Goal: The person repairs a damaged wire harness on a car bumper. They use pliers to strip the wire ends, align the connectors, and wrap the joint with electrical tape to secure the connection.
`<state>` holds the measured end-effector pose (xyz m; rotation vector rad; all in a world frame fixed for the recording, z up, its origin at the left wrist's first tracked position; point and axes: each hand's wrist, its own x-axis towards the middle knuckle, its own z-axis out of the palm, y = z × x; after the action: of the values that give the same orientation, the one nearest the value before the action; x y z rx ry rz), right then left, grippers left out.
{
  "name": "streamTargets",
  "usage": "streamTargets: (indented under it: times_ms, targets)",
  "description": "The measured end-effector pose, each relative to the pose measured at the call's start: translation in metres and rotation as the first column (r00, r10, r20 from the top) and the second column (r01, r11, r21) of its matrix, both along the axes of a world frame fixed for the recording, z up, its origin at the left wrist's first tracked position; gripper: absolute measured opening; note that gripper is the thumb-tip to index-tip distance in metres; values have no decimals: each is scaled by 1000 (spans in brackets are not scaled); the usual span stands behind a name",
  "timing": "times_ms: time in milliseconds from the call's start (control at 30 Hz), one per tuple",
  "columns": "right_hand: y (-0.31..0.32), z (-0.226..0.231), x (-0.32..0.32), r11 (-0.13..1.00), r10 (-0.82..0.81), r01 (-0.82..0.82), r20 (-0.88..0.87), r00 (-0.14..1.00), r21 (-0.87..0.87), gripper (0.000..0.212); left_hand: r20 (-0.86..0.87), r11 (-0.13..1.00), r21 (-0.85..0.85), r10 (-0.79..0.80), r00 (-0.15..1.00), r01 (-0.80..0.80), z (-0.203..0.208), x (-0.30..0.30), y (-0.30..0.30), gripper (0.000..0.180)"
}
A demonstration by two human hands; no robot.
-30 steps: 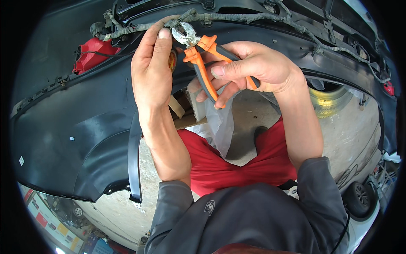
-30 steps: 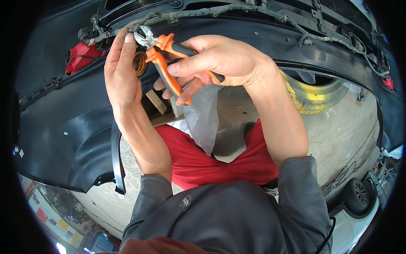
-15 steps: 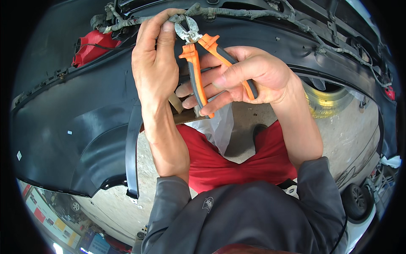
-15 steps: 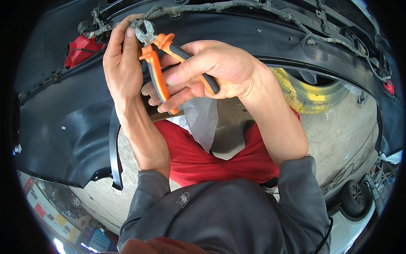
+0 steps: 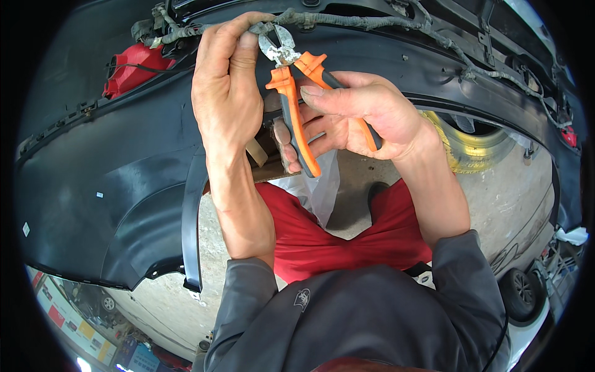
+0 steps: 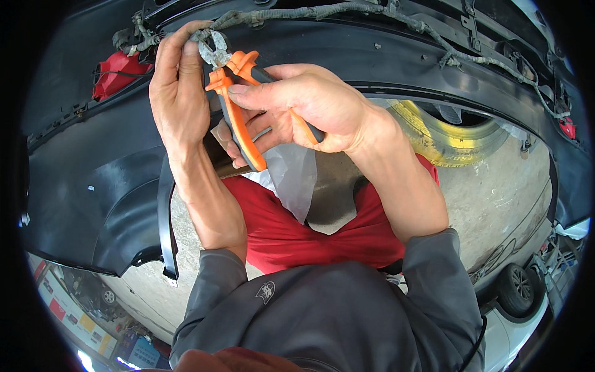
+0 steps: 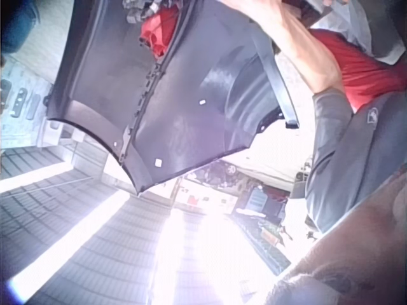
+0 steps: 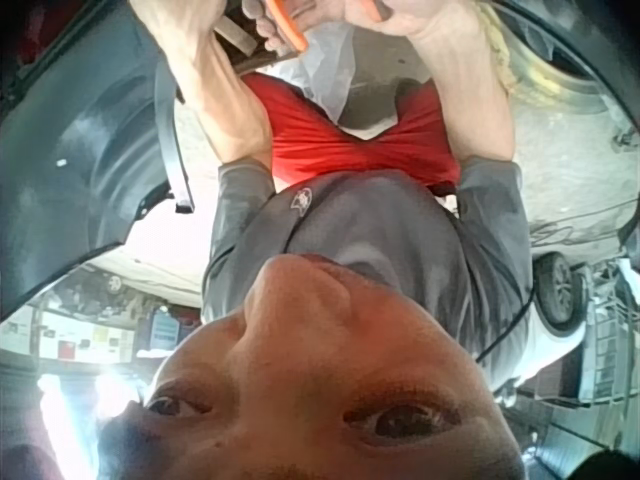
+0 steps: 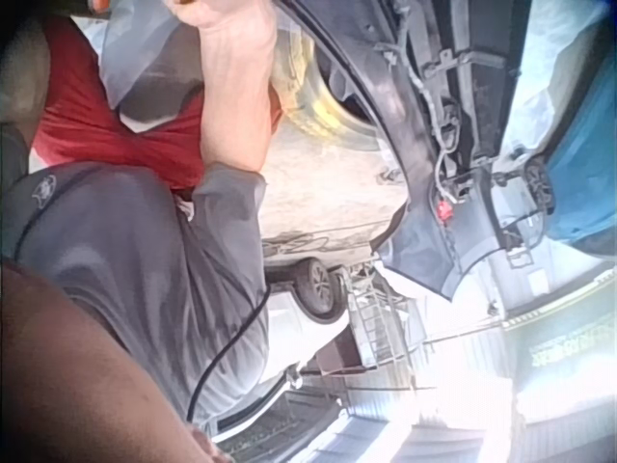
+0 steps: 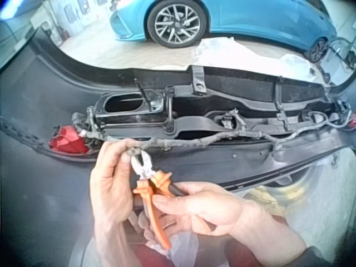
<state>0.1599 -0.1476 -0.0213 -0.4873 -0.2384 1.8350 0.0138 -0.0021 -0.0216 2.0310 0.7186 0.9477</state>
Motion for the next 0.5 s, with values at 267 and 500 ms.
streamTargets:
  times_ms: [267, 500]
  targets:
    - [-1, -1, -5, 1000, -28, 28, 49, 998, 2, 36, -2, 999, -37, 13, 1000, -13, 1, 1, -2, 23]
    - [-2, 2, -10, 999, -50, 51, 43, 998, -19, 31, 32, 999, -54, -3, 999, 5, -3, 1, 1, 23]
